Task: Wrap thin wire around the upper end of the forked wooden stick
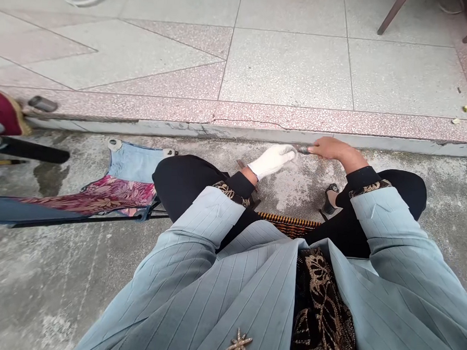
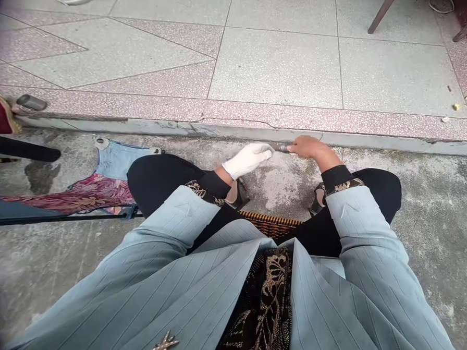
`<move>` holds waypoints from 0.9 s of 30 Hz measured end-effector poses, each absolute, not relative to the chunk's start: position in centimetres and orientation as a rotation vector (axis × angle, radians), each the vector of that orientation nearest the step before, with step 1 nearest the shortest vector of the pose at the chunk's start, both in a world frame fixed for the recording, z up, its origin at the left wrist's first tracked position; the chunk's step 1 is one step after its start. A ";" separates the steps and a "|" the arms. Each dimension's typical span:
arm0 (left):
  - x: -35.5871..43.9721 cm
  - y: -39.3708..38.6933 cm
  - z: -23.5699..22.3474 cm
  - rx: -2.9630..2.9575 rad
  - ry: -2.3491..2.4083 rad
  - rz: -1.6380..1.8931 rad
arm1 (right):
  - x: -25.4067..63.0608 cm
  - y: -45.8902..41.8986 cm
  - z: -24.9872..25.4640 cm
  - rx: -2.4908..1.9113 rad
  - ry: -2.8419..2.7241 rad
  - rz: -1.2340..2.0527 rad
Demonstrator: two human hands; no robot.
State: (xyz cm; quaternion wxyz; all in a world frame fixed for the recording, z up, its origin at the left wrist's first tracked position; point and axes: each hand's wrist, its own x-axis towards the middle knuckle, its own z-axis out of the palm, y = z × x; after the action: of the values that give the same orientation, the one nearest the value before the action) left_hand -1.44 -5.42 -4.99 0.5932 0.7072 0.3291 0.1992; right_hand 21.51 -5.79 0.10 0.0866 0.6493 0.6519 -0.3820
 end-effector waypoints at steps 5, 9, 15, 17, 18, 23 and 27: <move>-0.6 -6.7 -7.2 1.553 0.640 0.359 | 21.8 -6.1 0.9 2.265 1.951 -1.867; -0.5 -6.4 -6.7 1.583 0.648 0.347 | 23.5 -7.5 2.5 1.715 2.081 -2.719; -1.2 -4.2 -5.3 1.827 0.969 0.427 | 23.8 -8.3 2.8 0.888 1.972 -2.490; -1.8 -3.5 -4.8 1.916 1.018 0.471 | 23.3 -8.1 2.3 0.896 1.941 -2.320; -2.1 -3.2 -4.6 1.973 1.042 0.490 | 23.1 -7.9 1.9 0.952 1.932 -2.225; -2.6 -3.6 -3.6 2.098 1.059 0.489 | 22.4 -6.9 0.4 1.408 1.907 -1.595; -1.5 -5.6 -4.1 1.736 0.812 0.463 | 22.5 -6.1 -0.2 1.974 1.868 -1.283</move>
State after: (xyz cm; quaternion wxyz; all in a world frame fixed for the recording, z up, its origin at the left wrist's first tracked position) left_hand -1.46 -5.55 -4.15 0.5520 0.7342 0.3435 0.1957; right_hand 22.48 -6.08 -0.24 0.0679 0.6552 0.6202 -0.4259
